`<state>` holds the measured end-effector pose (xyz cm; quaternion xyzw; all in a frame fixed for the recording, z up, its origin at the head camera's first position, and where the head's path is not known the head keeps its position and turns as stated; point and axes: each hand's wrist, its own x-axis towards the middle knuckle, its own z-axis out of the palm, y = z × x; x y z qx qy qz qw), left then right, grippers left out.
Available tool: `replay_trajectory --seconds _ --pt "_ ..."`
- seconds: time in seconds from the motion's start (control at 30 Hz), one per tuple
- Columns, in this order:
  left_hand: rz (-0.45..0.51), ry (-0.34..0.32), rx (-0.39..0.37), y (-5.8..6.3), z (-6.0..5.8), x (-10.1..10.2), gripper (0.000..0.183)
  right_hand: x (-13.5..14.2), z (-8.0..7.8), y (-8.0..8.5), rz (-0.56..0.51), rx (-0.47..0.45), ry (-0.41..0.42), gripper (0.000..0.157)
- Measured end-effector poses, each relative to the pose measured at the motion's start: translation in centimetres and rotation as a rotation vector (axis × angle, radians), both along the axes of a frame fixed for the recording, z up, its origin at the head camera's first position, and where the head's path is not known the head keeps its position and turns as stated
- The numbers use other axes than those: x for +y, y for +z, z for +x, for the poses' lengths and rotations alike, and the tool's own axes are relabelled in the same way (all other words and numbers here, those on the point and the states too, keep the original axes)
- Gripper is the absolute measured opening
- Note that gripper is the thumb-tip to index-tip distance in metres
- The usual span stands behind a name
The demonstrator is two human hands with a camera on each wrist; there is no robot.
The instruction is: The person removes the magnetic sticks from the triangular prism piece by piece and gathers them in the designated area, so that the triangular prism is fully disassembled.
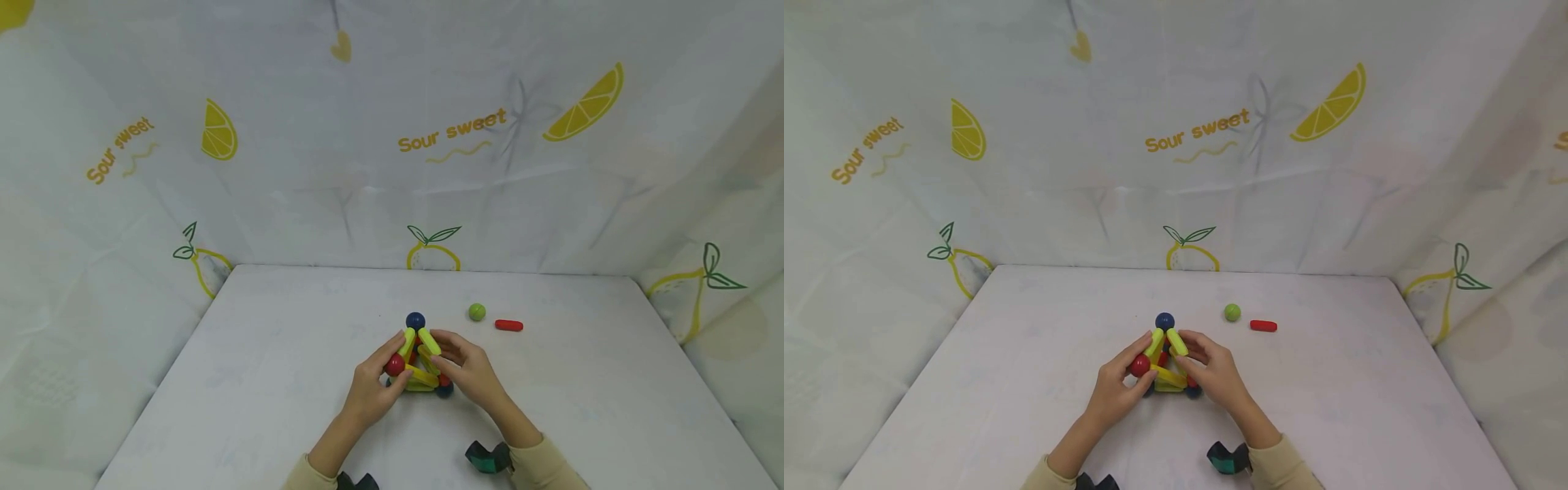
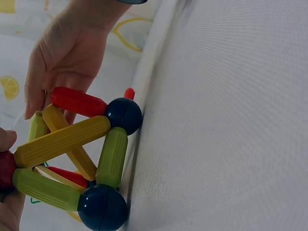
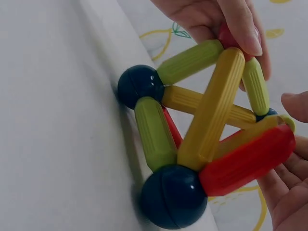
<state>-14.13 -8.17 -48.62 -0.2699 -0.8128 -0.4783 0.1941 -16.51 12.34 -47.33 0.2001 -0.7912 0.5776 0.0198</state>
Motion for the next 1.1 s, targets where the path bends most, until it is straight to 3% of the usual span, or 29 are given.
replay_trajectory --seconds 0.27,0.5,0.77,1.1 --pt "0.016 -0.006 0.016 0.0 0.0 0.0 0.052 -0.7 0.3 0.1 0.016 0.012 -0.097 0.036" --pt "0.002 -0.001 0.004 0.3 0.1 0.1 0.052 -0.8 1.3 2.4 0.032 0.1 -0.118 0.032" --pt "-0.003 0.006 -0.001 0.3 0.1 0.1 0.053 0.2 -0.1 -0.2 0.011 0.129 -0.065 0.028" --pt "-0.004 0.003 -0.003 0.2 0.1 0.0 0.053 2.0 -0.9 0.1 -0.074 0.061 -0.08 0.023"
